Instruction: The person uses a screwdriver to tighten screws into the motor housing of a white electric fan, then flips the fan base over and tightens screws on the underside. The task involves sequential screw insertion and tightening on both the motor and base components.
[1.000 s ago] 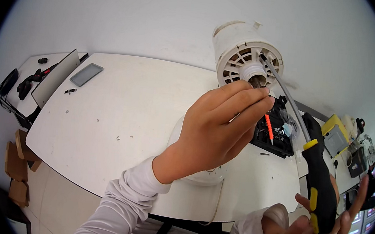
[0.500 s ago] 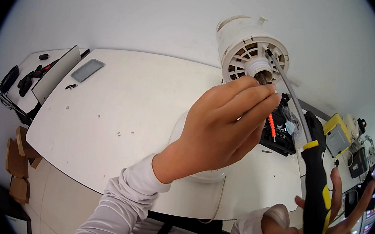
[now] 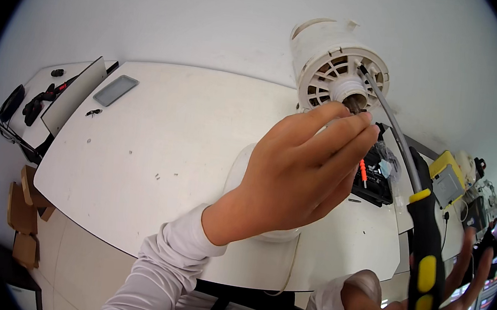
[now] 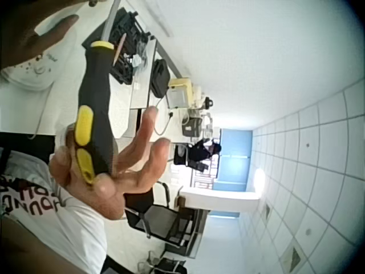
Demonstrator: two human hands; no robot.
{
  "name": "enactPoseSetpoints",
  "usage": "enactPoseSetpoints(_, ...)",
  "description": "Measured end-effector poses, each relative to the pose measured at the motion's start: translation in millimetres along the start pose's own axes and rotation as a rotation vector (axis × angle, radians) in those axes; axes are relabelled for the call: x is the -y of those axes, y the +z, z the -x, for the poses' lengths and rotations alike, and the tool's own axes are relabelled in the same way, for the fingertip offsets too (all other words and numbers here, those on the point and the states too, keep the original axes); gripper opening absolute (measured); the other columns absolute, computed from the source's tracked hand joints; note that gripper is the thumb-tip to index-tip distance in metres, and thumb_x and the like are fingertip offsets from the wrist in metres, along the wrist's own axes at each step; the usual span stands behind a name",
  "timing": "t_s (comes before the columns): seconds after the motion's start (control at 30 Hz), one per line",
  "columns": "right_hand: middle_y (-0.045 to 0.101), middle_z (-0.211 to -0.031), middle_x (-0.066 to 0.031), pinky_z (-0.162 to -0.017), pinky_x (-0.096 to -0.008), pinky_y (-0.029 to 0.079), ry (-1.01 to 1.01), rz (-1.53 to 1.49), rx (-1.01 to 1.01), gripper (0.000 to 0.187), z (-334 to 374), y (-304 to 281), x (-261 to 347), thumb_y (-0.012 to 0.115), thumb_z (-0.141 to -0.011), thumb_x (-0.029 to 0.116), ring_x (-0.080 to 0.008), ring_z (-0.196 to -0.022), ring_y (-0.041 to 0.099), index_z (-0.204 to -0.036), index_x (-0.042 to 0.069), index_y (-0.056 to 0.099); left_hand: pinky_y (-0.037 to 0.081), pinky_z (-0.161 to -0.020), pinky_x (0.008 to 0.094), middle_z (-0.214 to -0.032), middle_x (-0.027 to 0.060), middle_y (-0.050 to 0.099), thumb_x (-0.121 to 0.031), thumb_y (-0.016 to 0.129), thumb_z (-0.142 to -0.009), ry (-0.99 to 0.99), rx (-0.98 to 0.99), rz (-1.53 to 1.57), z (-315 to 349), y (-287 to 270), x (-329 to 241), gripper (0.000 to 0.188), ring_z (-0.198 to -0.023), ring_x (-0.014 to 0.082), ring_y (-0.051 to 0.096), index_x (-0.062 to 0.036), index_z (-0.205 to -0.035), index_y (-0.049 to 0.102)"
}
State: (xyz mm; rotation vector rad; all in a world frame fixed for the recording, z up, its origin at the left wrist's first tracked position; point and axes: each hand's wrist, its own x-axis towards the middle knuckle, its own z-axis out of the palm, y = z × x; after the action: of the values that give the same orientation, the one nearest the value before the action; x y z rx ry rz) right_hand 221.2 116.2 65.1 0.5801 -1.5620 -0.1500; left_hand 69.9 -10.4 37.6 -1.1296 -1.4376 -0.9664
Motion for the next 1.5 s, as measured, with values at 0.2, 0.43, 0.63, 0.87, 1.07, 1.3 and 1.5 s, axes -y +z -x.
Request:
enactPoseSetpoints(0.2,0.048,-0.098,-0.0268,-0.08,-0.0448,0.055,-0.06,-0.063,0.135,0.02,8,-18,4,0.039,-0.091,0.009,-0.045,-0.091,0.056,-0.108,0.0,0.04,0.049,-0.072,0.0318,-0.105,0.0082,0.06,-0.001,0.062,-0.062,0.0,0.006,-0.029,1,0,-1,0.043,-0.09,0.0261,0.06,-0.0036,-0.105,0.061)
enactPoseSetpoints(0.43,0.05,-0.108,-0.0211,-0.071,-0.0319,0.053,0.226,0.197,0.015,0.036,8,0,10,0.032,-0.095,0.025,-0.0258,-0.074,0.059,-0.115,-0.004,0.039,0.049,-0.072,0.0315,-0.104,0.008,0.06,-0.001,0.062,-0.062,-0.004,0.002,-0.022,-1,0,-1,0.042,-0.09,0.0254,0.059,-0.0029,-0.104,0.062)
enactPoseSetpoints(0.63,0.05,-0.096,-0.018,-0.08,-0.0503,0.054,-0.019,-0.295,0.145,0.029,8,-8,20,0.059,-0.083,0.003,-0.0301,-0.083,0.059,-0.106,0.011,0.044,0.049,-0.072,0.0316,-0.103,0.0085,0.06,0.0,0.063,-0.061,-0.019,0.034,-0.026,3,-4,0,0.042,-0.09,0.0254,0.059,-0.0016,-0.103,0.062)
enactPoseSetpoints(0.87,0.042,-0.1,-0.0224,-0.065,-0.0379,0.06,0.069,-0.142,-0.162,0.023,13,2,-4,0.042,-0.093,0.026,-0.0382,-0.083,0.058,-0.105,0.007,0.039,0.049,-0.075,0.0324,-0.105,0.0086,0.059,-0.003,0.063,-0.062,-0.032,0.035,-0.014,-4,-3,-4,0.043,-0.095,0.0257,0.058,-0.002,-0.105,0.06)
enactPoseSetpoints(1.07,0.032,-0.119,-0.0275,-0.065,-0.0468,0.059,-0.086,-0.299,0.216,0.03,18,-12,1,0.044,-0.087,0.003,-0.0423,-0.076,0.055,-0.113,0.009,0.032,0.049,-0.077,0.0331,-0.109,0.0093,0.058,-0.003,0.062,-0.063,-0.03,0.063,-0.002,-3,-4,-4,0.043,-0.101,0.0272,0.056,-0.0024,-0.106,0.059)
enactPoseSetpoints(1.3,0.043,-0.102,-0.0283,-0.066,-0.05,0.052,0.124,0.013,-0.293,0.01,9,33,23,0.039,-0.094,0.017,-0.027,-0.061,0.053,-0.102,0.012,0.042,0.049,-0.081,0.0346,-0.113,0.0111,0.057,0.001,0.06,-0.063,-0.03,0.111,0.059,-4,-3,-3,0.045,-0.107,0.0291,0.055,-0.0013,-0.108,0.057)
enactPoseSetpoints(1.5,0.044,-0.108,-0.0245,-0.075,-0.0475,0.053,-0.1,-0.237,0.132,0.026,11,-7,-7,0.052,-0.088,0.018,-0.0437,-0.091,0.057,-0.111,0.016,0.041,0.049,-0.083,0.0355,-0.113,0.0115,0.057,0.002,0.06,-0.064,-0.022,0.13,0.084,-5,-5,0,0.049,-0.108,0.0298,0.055,-0.001,-0.113,0.054)
